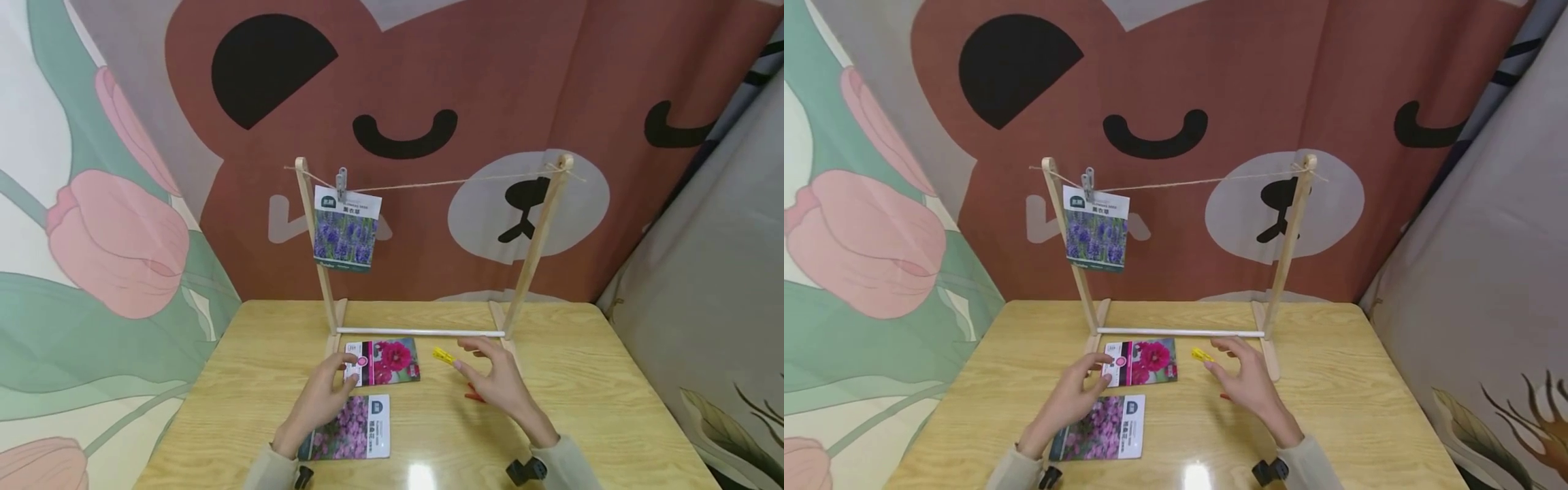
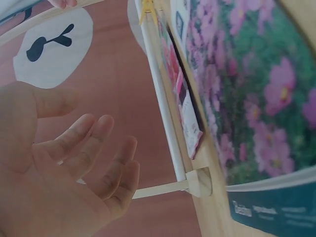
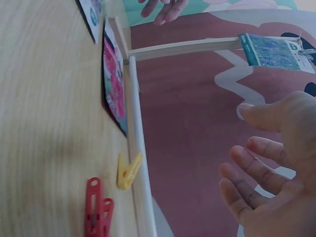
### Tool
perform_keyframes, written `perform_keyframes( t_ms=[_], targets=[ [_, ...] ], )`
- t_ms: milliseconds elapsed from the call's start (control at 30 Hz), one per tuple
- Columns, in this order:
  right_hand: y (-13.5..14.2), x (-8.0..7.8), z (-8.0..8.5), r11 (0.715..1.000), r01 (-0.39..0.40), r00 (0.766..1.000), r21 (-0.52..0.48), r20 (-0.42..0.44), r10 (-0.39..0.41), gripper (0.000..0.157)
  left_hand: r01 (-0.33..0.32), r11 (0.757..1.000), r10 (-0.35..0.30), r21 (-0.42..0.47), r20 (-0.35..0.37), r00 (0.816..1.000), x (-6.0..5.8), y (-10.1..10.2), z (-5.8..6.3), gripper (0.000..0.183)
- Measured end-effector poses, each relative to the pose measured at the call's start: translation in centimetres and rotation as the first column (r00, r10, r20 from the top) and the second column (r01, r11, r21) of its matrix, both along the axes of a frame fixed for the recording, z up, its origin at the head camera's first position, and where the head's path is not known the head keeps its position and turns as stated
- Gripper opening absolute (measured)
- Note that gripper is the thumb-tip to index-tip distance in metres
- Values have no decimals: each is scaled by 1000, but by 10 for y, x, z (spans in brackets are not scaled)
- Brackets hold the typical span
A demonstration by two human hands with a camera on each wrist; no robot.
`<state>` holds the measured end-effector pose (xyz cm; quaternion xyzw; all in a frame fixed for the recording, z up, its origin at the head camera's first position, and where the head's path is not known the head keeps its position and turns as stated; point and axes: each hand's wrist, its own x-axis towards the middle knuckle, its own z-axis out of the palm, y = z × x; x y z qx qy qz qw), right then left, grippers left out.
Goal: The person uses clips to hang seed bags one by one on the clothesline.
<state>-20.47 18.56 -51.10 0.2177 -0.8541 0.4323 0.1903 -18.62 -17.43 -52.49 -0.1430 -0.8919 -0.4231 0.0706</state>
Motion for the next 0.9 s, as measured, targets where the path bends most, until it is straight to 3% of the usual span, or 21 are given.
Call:
perform_keyframes(
  t_ms=[333,567,900],
  targets=[
    [5,2,-14,1000,-6,1000,26,21,5,39,11,997,-7,-75,44,999,3,-1,-9,35],
    [19,0,-25,999,1,999,39,37,-2,39,74,993,-69,-93,60,996,2,-2,-20,38],
    [25,3,-42,996,-58,988,72,145,47,40,97,976,-80,-194,92,993,3,-5,-35,31]
  ],
)
